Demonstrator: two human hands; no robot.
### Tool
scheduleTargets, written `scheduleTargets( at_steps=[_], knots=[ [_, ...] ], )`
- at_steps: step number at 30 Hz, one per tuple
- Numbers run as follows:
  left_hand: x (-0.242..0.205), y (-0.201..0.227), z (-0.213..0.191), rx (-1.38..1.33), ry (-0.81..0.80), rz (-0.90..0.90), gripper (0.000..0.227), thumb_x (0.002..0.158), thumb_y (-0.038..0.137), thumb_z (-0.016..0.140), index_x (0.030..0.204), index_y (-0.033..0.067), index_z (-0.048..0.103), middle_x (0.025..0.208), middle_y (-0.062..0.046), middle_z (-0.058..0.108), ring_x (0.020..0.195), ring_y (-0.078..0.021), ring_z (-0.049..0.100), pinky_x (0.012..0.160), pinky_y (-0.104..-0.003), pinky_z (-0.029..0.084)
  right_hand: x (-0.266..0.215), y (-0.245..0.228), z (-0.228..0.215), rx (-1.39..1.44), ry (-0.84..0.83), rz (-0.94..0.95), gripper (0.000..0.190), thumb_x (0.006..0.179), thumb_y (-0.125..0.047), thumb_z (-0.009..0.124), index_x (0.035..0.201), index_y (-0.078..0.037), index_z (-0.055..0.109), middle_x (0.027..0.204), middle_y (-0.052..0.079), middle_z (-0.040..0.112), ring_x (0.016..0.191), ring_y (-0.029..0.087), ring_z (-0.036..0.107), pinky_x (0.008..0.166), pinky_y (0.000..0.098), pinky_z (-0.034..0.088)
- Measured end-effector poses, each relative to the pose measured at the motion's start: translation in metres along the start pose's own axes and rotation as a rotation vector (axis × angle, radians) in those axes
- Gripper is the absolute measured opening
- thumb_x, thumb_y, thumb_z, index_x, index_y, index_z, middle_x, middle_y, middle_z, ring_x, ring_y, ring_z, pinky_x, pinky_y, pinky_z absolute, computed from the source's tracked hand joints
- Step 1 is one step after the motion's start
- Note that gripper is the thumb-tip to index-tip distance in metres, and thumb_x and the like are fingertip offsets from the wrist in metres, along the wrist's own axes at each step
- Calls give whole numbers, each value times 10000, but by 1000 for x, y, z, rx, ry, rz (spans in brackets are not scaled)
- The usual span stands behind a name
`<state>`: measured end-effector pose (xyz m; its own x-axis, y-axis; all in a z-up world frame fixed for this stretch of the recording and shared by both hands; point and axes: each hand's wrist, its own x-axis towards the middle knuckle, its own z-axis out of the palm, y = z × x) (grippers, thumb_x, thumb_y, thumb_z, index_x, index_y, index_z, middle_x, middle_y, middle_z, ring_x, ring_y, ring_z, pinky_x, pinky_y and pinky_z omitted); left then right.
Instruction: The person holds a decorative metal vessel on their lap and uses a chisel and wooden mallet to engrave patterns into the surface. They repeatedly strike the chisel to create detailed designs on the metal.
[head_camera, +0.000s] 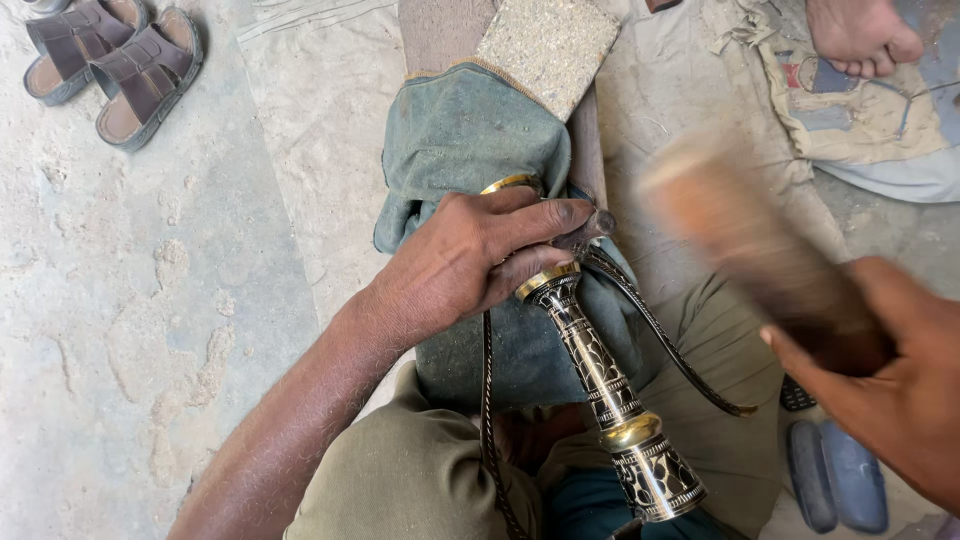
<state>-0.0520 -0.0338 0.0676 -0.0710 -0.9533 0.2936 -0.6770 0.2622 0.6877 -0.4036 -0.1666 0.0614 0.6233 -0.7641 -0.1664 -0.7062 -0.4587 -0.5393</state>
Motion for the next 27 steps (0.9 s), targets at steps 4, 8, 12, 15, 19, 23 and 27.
scheduleTargets(
  at_steps=[4, 8, 12, 15, 19, 23, 27],
  knots=[
    [-1, -2, -1, -15, 13, 18, 380, 1034, 333, 656, 1346, 116, 643, 988, -86, 720, 775, -229, 736, 693, -393, 613, 16, -18, -4, 12, -28, 199, 200, 922, -85, 769, 1033, -14, 619, 643, 121, 555, 471, 213, 558, 402, 349, 473],
    [2, 0, -1, 21, -28, -1, 388, 1001, 347, 657, 1325, 134, 662, 915, -76, 712, 707, -211, 716, 645, -396, 600, 15, -33, -7, -101, -76, 119, 228, 870, -116, 845, 1012, -64, 673, 646, 75, 601, 530, 171, 628, 499, 336, 505],
    [2, -3, -1, -1, -39, -2, 397, 1001, 354, 639, 1339, 147, 660, 888, -65, 700, 683, -195, 700, 623, -382, 601, 6, -40, -5, 57, 72, -30, 310, 861, -144, 856, 1044, -40, 628, 707, 37, 621, 613, 148, 650, 553, 296, 534],
    [1, -7, -3, -3, -69, 21, 370, 1025, 355, 635, 1328, 145, 661, 890, -71, 681, 697, -194, 695, 649, -393, 602, 1, -41, 1, -10, 85, 2, 312, 825, -119, 827, 1072, -6, 673, 721, 48, 659, 614, 160, 675, 548, 300, 542],
    [1, -13, -5, -51, -78, 45, 382, 1023, 346, 632, 1339, 132, 658, 921, -75, 702, 704, -209, 697, 648, -409, 591, -1, -35, 15, -34, 162, 60, 312, 850, -129, 856, 1043, 16, 658, 771, 67, 674, 677, 153, 682, 600, 282, 545],
    [4, -19, -3, -17, -65, 136, 363, 1052, 353, 615, 1327, 118, 634, 1014, -71, 727, 823, -217, 740, 753, -385, 637, -18, -6, 20, 9, 32, 188, 308, 877, -111, 829, 1132, -31, 675, 716, 93, 650, 572, 167, 633, 506, 314, 527],
    [3, -19, -2, -51, -64, 160, 363, 1055, 353, 599, 1349, 141, 626, 1109, -63, 761, 886, -212, 770, 826, -369, 658, -31, 29, 34, -14, 82, 161, 295, 891, -62, 780, 1113, 13, 600, 757, 128, 651, 661, 175, 667, 614, 302, 541]
  ],
)
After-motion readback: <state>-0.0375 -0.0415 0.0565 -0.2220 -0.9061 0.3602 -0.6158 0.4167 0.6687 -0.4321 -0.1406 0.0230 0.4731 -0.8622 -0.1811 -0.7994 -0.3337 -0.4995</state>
